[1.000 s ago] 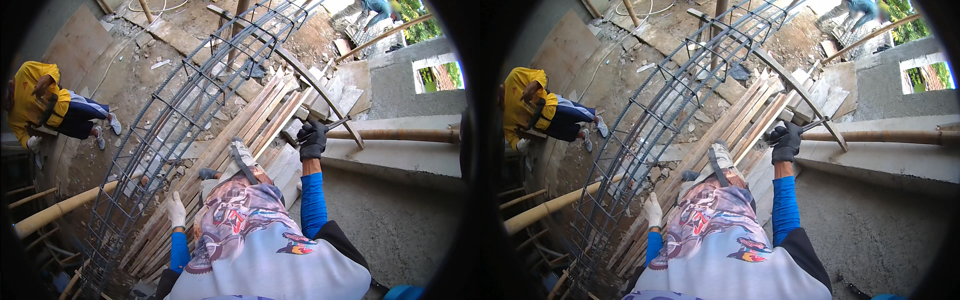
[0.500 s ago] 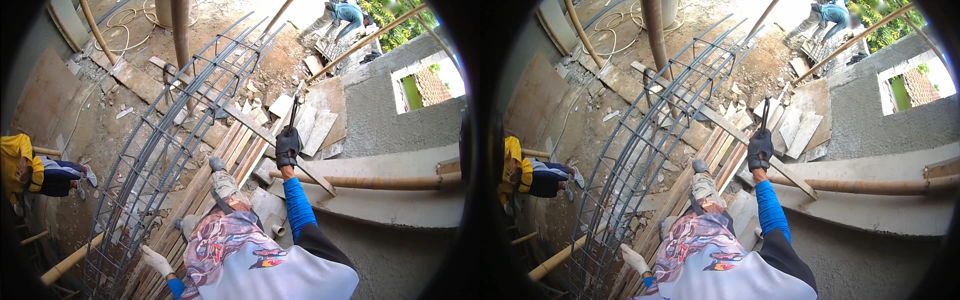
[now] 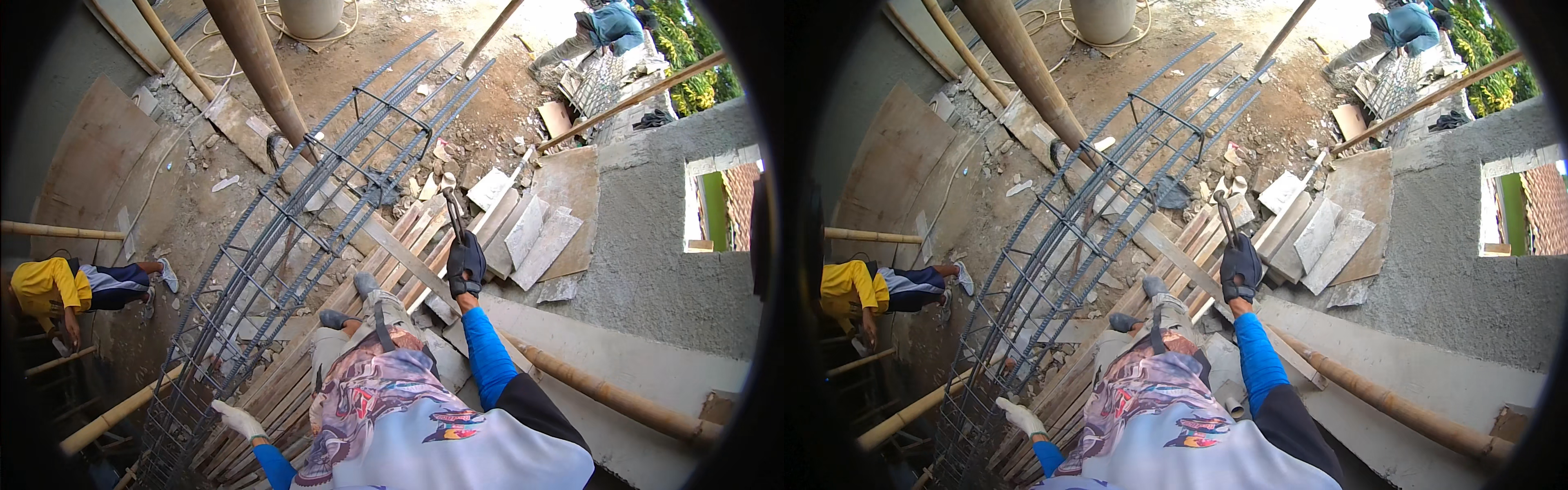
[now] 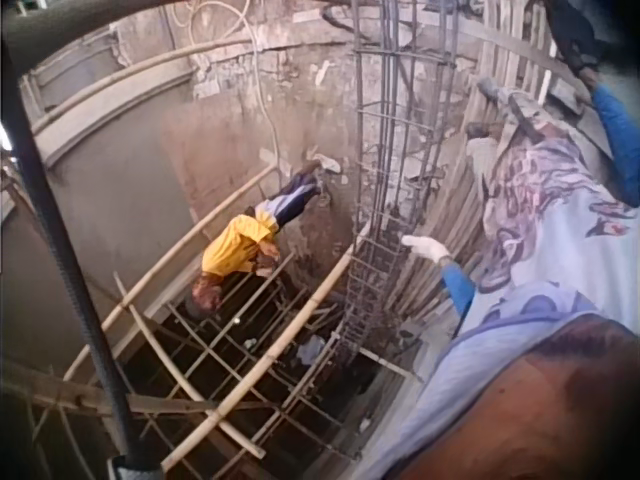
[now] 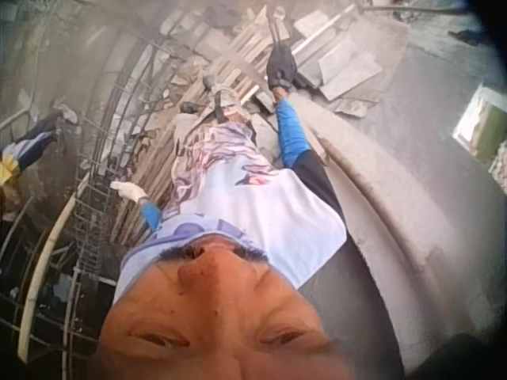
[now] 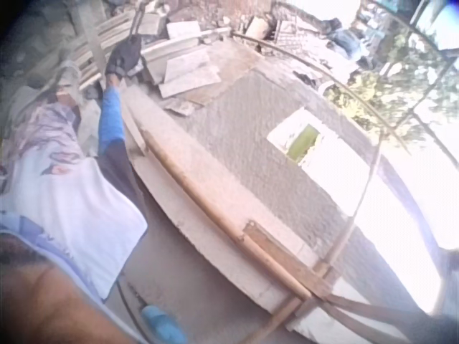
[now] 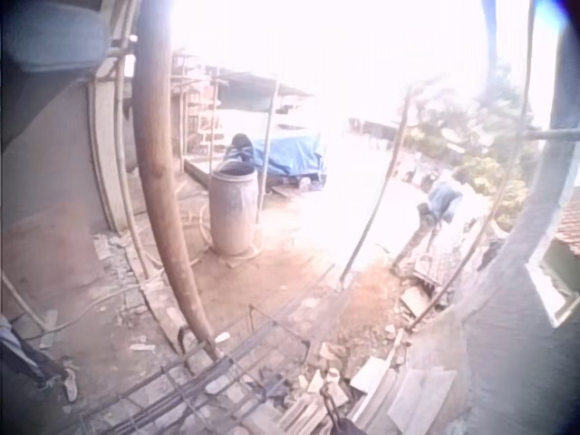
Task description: The person assembles a cylindrical rebar cage by hand, positioning and tying intersecting steel bars with wire. The worker uses pliers to twist and secure the wire at multiple joints along the cage. Another worker is visible in the background, but the camera wearer performs the tying throughout.
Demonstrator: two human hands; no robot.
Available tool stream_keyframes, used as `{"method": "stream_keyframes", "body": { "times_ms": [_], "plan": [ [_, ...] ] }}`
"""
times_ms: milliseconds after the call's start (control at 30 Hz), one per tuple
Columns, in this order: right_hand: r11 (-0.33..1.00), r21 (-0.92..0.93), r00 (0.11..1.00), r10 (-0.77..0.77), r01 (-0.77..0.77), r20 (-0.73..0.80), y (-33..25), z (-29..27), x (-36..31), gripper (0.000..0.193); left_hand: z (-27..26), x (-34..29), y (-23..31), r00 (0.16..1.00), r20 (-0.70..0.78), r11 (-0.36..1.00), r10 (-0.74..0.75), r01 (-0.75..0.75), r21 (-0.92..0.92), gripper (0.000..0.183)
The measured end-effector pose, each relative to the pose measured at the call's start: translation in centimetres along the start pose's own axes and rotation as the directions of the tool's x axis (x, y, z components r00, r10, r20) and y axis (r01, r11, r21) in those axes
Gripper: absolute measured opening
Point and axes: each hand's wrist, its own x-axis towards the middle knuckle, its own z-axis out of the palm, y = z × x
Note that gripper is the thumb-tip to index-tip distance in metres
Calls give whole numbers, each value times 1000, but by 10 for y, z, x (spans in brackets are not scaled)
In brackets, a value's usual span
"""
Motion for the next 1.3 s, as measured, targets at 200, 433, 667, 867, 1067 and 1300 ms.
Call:
{"method": "stream_keyframes", "body": {
  "times_ms": [200,433,667,867,1067,1300],
  "plan": [
    [996,18,994,83,-84,73,-6,16,-30,27,8,9,26,951,98,905,-293,309,-293,84],
    [968,-156,968,217,-197,128,-10,34,-49,28,37,8,39,913,33,811,-408,379,-445,68],
    [944,-250,942,269,-217,198,7,47,-49,36,35,5,27,938,-26,837,-346,296,-460,70],
    [954,-151,947,282,-260,150,14,51,-40,44,43,8,41,923,-1,830,-384,345,-437,98],
    [965,-224,928,206,-139,310,31,62,-25,44,48,-2,70,831,17,662,-555,454,-596,104],
    [974,-218,932,129,-55,340,34,75,-19,40,59,21,46,869,-153,782,-471,331,-527,96]
  ]
}}
